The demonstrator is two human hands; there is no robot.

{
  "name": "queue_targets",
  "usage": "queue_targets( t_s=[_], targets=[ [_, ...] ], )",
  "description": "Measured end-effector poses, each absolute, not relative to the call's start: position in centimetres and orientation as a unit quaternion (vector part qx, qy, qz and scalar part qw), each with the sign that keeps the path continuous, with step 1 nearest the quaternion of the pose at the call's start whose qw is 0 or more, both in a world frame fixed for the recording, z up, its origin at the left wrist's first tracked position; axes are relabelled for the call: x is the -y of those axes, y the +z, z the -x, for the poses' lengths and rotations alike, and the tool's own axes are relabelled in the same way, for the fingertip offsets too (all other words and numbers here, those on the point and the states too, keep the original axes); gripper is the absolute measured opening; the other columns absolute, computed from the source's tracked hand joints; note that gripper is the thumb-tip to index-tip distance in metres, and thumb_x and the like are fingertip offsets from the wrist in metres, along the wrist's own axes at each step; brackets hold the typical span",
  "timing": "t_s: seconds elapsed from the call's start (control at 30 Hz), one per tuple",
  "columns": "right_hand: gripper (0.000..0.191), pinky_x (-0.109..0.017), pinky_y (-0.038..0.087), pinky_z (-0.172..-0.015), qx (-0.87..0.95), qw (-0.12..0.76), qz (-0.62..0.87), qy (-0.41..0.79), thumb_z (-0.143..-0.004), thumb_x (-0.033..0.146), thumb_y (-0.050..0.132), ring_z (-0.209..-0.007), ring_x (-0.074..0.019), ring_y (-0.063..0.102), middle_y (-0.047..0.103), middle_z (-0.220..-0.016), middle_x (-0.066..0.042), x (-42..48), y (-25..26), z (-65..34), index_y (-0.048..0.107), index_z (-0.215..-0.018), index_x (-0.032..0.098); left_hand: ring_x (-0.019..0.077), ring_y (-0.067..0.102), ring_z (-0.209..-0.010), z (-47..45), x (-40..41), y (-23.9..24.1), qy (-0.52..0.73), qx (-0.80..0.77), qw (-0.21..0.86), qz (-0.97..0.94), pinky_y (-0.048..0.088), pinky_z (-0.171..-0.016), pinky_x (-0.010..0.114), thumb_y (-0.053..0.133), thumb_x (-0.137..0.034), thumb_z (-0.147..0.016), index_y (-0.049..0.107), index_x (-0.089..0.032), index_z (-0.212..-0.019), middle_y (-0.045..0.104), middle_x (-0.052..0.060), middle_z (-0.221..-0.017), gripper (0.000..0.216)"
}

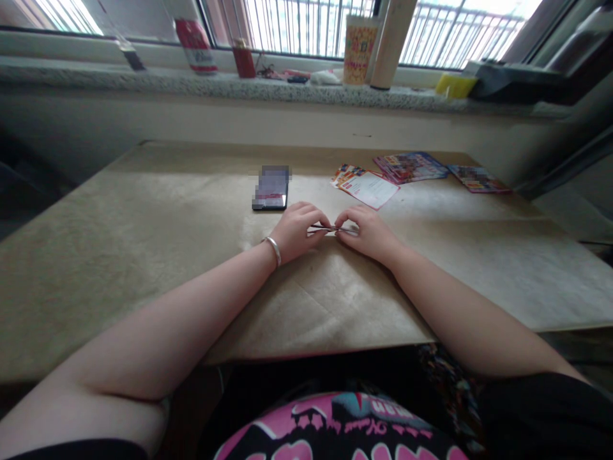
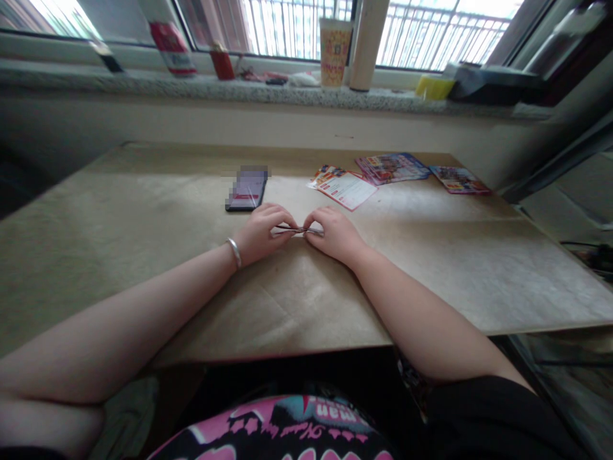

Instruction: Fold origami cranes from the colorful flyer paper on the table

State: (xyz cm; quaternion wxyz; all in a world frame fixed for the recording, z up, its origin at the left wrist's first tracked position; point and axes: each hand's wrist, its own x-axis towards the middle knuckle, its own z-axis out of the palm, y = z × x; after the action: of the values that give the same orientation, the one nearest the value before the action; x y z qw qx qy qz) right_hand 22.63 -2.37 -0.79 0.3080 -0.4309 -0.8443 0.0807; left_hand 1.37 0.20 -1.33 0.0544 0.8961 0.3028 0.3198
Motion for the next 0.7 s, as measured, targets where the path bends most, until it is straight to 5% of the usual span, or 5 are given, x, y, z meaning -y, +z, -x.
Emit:
queue_targets(
  t_s=[0.43, 0.7],
  targets=[
    [0.016, -0.034, 0.046, -0.09, 0.881, 0.266, 0.368, 0.135, -0.081, 0.018, 0.057, -0.09, -0.0187, 0.063, 0.072, -0.089, -0.004, 2.0, -0.7, -23.7, 0.071, -0.088, 0.021, 0.0173, 0.057, -0.084, -0.8, 0.5, -1.0, 0.26, -0.25, 0.033, -0.932, 0.045, -0.082, 0.03, 0.057, -0.018, -0.084, 0.071, -0.021, -0.085, 0.07, 0.003, -0.089, 0.015],
    [0.015, -0.033, 0.046, -0.083, 0.874, 0.276, 0.383, 0.117, -0.083, 0.02, 0.059, -0.083, -0.0182, 0.063, 0.072, -0.082, -0.005, 1.7, -1.1, -23.7, 0.074, -0.085, 0.02, 0.0161, 0.058, -0.083, -0.4, 0.4, -1.1, 0.238, -0.216, -0.008, -0.947, 0.044, -0.079, 0.029, 0.057, -0.032, -0.092, 0.074, -0.026, -0.094, 0.07, 0.004, -0.092, 0.019]
  ],
)
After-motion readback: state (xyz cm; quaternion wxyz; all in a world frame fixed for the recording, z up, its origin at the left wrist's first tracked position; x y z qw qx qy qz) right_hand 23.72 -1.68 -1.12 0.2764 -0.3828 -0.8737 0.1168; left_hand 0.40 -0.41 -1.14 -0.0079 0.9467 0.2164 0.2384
